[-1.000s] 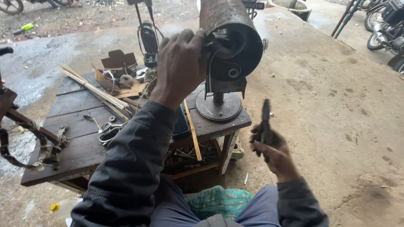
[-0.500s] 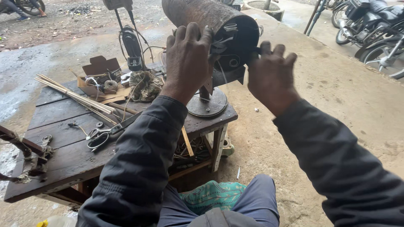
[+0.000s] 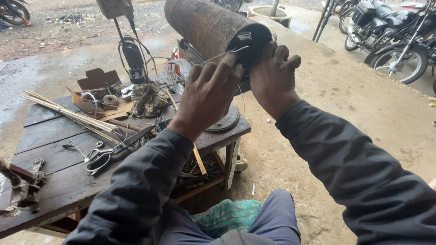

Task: The person bends thin metal wire into loops using a cylindrical metal jig and a wooden stick. They repeatedly insert the stick into the jig, rotate it to shape the wire, and then remove the formed loops.

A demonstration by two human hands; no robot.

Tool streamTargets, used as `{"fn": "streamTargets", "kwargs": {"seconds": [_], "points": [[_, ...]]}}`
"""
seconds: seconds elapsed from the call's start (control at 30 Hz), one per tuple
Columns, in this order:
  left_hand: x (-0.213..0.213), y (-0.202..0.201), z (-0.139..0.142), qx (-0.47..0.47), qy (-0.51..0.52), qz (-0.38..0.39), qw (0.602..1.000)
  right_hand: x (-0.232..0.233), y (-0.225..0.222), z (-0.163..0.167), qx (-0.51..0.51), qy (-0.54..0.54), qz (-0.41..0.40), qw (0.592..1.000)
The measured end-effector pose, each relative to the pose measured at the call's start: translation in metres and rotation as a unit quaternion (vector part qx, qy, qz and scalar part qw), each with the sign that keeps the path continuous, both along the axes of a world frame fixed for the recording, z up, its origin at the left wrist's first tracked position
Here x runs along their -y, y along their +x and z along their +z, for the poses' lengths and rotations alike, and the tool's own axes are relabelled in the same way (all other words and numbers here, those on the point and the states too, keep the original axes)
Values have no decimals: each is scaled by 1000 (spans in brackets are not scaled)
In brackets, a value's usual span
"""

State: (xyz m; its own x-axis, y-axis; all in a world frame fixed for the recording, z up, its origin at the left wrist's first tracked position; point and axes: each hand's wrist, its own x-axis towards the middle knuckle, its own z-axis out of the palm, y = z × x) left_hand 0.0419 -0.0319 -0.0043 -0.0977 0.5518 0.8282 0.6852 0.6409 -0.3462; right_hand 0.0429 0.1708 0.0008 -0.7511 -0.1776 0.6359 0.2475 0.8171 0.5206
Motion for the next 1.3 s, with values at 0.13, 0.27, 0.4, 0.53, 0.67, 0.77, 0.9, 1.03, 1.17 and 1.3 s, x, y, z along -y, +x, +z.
{"fn": "streamTargets", "kwargs": {"seconds": [0.13, 0.27, 0.4, 0.53, 0.67, 0.77, 0.9, 1.03, 1.17, 1.3], "points": [[8, 2, -4, 18, -49, 24, 998, 4, -2, -4, 2, 14, 3, 1000], [8, 2, -2, 43, -42, 16, 998, 7, -9, -6, -47, 48, -3, 998], [7, 4, 0, 52, -24, 5, 998, 10, -14, -4, -32, 21, 7, 999], [6, 2, 0, 59, -17, -14, 998, 13, -16, -2, -13, 17, -10, 1000], [6, 0, -1, 55, -17, -9, 998, 13, -15, 1, -19, 12, 1, 1000], [6, 0, 0, 71, -11, -30, 997, 12, -17, 5, -7, -5, 9, 1000], [6, -2, 2, 49, -9, -23, 998, 12, -18, 9, -3, 3, -6, 1000], [4, -2, 2, 65, -4, -35, 997, 9, -19, 14, 30, -37, 40, 998], [1, -5, 10, 63, 23, -52, 996, 6, -20, 19, 41, -15, 49, 998], [6, -9, 28, 75, 78, -71, 992, 6, -18, 22, 30, -27, 81, 996]]}}
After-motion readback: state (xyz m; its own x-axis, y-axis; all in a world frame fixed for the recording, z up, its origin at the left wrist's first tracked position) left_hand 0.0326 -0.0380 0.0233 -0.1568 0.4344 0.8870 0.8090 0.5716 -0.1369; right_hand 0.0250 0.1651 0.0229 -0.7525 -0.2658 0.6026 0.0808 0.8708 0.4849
